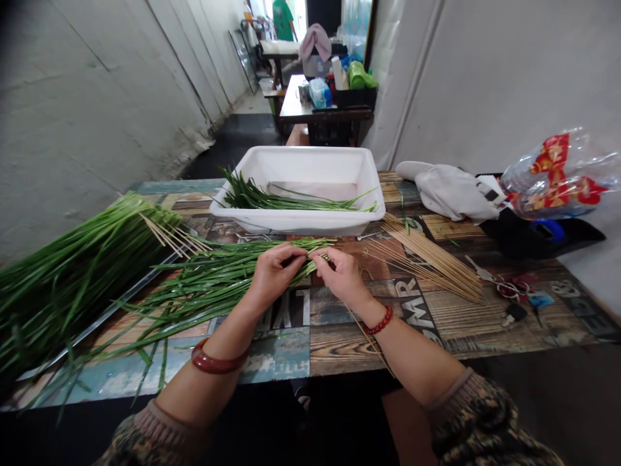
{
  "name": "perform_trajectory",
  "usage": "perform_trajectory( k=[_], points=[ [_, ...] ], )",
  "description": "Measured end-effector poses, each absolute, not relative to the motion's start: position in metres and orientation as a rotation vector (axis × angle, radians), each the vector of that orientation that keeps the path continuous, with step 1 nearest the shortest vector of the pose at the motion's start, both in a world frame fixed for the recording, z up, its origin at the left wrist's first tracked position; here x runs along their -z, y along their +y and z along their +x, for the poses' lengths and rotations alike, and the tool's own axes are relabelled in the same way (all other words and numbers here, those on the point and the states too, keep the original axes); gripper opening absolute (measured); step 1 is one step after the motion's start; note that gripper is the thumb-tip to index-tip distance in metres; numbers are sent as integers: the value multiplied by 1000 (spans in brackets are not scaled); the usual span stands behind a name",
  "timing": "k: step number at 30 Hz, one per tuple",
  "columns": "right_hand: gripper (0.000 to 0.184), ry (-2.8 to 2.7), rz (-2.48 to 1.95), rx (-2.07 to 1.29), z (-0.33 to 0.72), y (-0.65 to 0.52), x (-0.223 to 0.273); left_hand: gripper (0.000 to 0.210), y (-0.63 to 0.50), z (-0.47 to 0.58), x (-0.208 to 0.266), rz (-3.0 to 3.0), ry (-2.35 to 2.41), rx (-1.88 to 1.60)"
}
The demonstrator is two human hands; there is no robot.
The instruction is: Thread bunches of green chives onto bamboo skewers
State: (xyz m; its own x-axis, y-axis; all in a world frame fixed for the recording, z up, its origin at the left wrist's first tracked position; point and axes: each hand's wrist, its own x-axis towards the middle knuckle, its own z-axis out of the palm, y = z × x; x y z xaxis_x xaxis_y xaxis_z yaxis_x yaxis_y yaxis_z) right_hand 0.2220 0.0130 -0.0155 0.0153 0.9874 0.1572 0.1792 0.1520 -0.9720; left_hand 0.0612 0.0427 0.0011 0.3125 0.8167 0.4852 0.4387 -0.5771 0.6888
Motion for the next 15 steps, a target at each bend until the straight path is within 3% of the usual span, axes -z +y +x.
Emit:
perform_trajectory(
  k=[15],
  points=[
    [35, -1337, -1197, -1133, 224, 11, 12, 14, 42, 63, -2, 2142, 1072, -1138]
  ],
)
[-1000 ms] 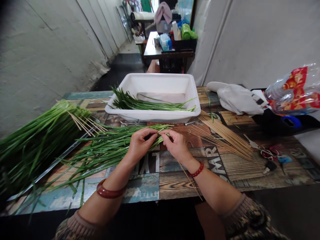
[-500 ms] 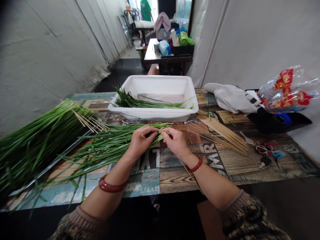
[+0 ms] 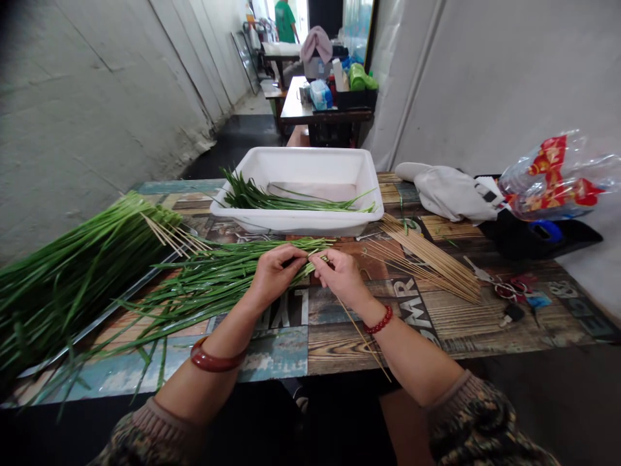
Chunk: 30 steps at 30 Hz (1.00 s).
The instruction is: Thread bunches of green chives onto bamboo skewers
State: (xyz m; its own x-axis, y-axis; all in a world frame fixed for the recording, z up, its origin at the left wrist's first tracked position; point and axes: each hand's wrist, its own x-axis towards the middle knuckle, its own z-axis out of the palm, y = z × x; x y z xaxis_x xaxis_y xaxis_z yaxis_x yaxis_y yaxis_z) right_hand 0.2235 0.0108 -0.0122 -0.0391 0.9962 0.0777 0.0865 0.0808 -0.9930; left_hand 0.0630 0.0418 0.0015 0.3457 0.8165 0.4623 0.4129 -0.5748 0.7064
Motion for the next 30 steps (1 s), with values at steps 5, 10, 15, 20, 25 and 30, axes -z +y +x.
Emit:
perform_trajectory(
  k=[5, 10, 15, 20, 25, 30],
  points=[
    [32, -1251, -1112, -1208, 225, 14, 15, 11, 42, 62, -3, 2094, 1120, -1166],
    [30, -1275, -1071, -1240, 226, 14, 12, 12, 42, 61, -6, 2060, 1143, -1175],
    [29, -1283, -1089, -1200, 226, 15, 17, 11, 42, 61, -6, 2037, 1143, -1189],
    [27, -1259, -1088, -1195, 226, 14, 18, 11, 41, 62, -6, 2037, 1115, -1214],
    [28, -1230, -1075, -1203, 225, 12, 14, 13, 41, 62, -4, 2039, 1124, -1241],
    [29, -1207, -1069, -1220, 225, 12, 15, 13, 42, 62, -2, 2034, 1106, -1271]
  ],
)
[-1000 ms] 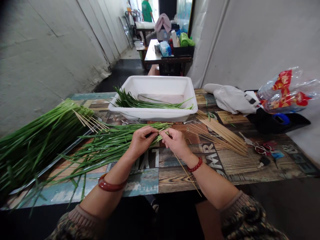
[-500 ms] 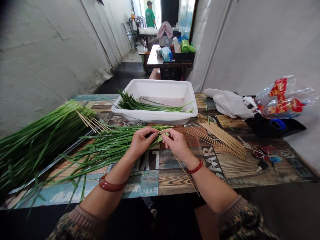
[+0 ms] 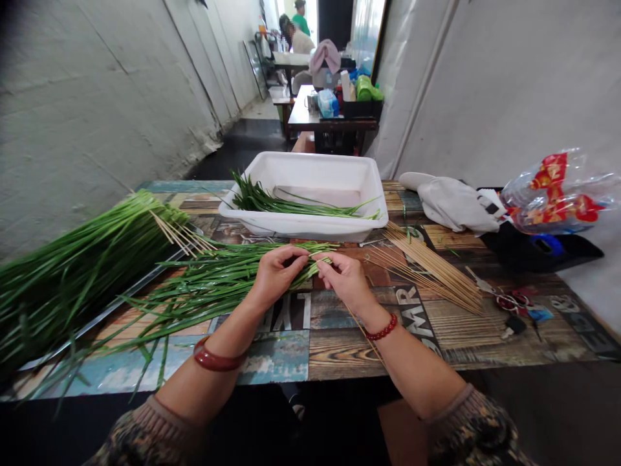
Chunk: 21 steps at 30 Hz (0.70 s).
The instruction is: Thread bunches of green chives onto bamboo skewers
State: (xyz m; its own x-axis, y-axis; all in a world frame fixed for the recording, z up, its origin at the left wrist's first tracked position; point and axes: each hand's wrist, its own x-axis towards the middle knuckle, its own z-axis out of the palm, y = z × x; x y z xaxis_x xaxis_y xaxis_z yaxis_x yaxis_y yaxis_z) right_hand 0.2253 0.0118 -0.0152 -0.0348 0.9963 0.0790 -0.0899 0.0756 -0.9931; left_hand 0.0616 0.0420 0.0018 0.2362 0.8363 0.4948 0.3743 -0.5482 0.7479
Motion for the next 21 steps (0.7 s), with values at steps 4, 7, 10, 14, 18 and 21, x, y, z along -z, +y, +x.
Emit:
perform_trajectory(
  k=[4, 7, 10, 14, 18, 21],
  points=[
    [28, -1215, -1068, -1221, 226, 11, 16, 12, 43, 61, -1, 2017, 1106, -1282],
    [30, -1218, -1087, -1216, 226, 11, 14, 12, 42, 62, 0, 1999, 1116, -1279],
    [31, -1225, -1104, -1211, 225, 10, 12, 13, 42, 62, -1, 2004, 1124, -1277],
    [32, -1231, -1120, -1196, 225, 10, 11, 13, 43, 62, 0, 2011, 1118, -1293],
    [32, -1237, -1124, -1192, 224, 10, 10, 14, 43, 62, 0, 2017, 1120, -1289],
    [31, -1235, -1125, -1189, 224, 10, 10, 14, 42, 62, 0, 2024, 1118, -1283]
  ],
)
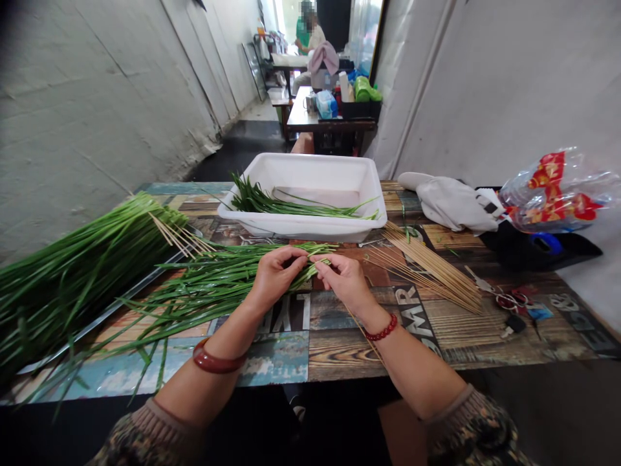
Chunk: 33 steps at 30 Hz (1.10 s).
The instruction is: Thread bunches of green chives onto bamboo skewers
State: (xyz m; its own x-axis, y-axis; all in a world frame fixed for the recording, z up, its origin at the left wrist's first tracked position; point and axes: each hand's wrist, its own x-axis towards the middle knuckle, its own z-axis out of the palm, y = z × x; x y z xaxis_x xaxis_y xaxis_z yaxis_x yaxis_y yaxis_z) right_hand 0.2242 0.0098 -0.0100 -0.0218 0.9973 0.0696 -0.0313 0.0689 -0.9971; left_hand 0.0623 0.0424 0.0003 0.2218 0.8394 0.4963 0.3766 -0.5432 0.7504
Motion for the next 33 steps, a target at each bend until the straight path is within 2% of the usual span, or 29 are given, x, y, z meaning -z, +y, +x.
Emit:
perform_trajectory(
  k=[18, 25, 30, 33],
  points=[
    [35, -1235, -1138, -1191, 224, 11, 9, 14, 41, 63, -4, 2097, 1087, -1280],
    [29, -1251, -1116, -1202, 224, 12, 14, 16, 39, 64, -6, 2103, 1089, -1225],
    [41, -1255, -1046, -1191, 223, 11, 13, 14, 38, 64, -6, 2085, 1088, -1242],
    [37, -1292, -1020, -1171, 223, 9, 12, 14, 39, 63, -5, 2075, 1068, -1236]
  ],
)
